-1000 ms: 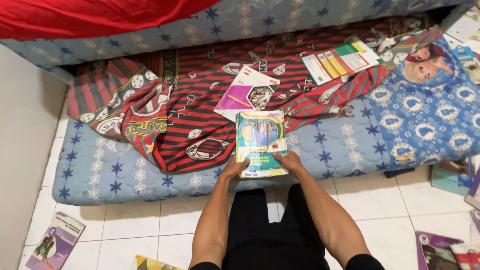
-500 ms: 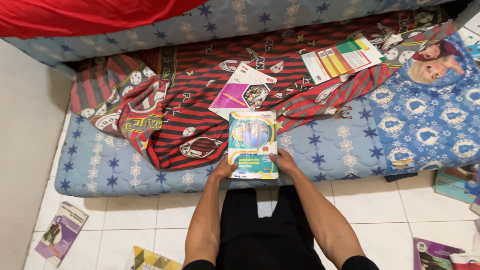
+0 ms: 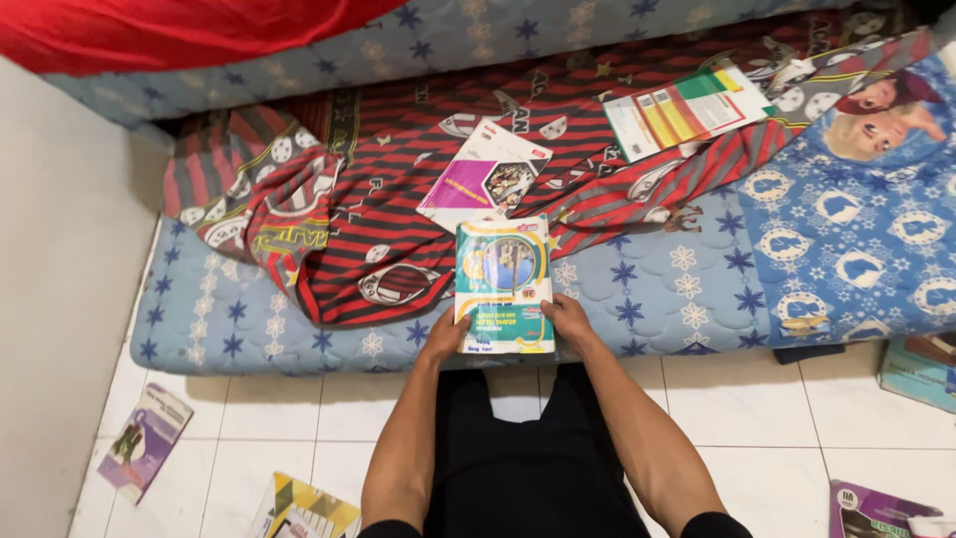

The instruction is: The person organizes books by stacking them and placing them on a wooden shelf. They then smooth a patterned sheet on a mattress and use a brush to sweep the mattress surface.

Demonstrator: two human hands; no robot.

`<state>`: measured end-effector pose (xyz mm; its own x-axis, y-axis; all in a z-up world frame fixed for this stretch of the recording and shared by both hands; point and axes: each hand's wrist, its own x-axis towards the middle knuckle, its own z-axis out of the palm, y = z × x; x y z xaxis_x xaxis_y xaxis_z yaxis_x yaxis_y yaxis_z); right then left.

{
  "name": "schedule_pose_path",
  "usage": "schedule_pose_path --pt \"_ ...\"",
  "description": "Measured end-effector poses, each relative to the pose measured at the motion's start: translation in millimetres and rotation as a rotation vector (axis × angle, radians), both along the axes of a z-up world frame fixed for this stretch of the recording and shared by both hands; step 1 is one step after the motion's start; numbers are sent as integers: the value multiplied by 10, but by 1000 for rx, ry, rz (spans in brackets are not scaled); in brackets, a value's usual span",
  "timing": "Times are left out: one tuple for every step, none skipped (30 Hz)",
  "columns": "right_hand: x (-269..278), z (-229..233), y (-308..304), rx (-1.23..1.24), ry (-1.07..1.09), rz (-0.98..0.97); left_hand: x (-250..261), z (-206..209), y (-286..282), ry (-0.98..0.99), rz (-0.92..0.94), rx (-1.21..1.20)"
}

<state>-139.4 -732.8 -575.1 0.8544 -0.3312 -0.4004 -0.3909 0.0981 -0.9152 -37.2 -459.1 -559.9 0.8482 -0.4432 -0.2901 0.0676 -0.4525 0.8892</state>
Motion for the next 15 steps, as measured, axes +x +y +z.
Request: schedule_pose_path --pt "-5 6 -34 -48 25 -5 -17 -6 -29 -22 16 30" --pt "-1 5 -73 -97 51 -11 -4 -17 -62 -40 21 61" --pt "-19 -19 -59 -24 31 -34 -31 -41 -32 -52 32 98" --pt "-16 -41 -63 49 12 -58 -39 -71 -23 -63 43 135" --pt "-19 -69 -25 125 -9 -82 -39 -93 16 -71 48 123" --pt "-39 -88 22 87 -31 -73 -45 -112 51 -79 52 110" --pt "-49 -98 29 48 -59 -69 -23 -113 47 -92 51 96" --pt "-68 -99 45 8 -86 -66 -34 -107 57 -96 45 124" --pt "-66 -80 27 -132 -48 -80 -24 -93 4 -107 35 148" --pt "-83 -67 55 -271 -7 -94 -9 -66 -18 -118 24 172" --pt "-86 -63 126 -412 39 -106 7 -29 17 -150 34 160" --pt "-56 -61 208 -411 -12 -141 25 8 69 -182 44 147" --pt "-74 -66 269 -414 -57 -170 -9 18 92 -205 59 130" --pt "-61 -70 323 -419 -101 -198 -9 32 120 -253 91 120" --pt "-53 -69 329 -418 -57 -169 -32 35 131 -296 127 107"
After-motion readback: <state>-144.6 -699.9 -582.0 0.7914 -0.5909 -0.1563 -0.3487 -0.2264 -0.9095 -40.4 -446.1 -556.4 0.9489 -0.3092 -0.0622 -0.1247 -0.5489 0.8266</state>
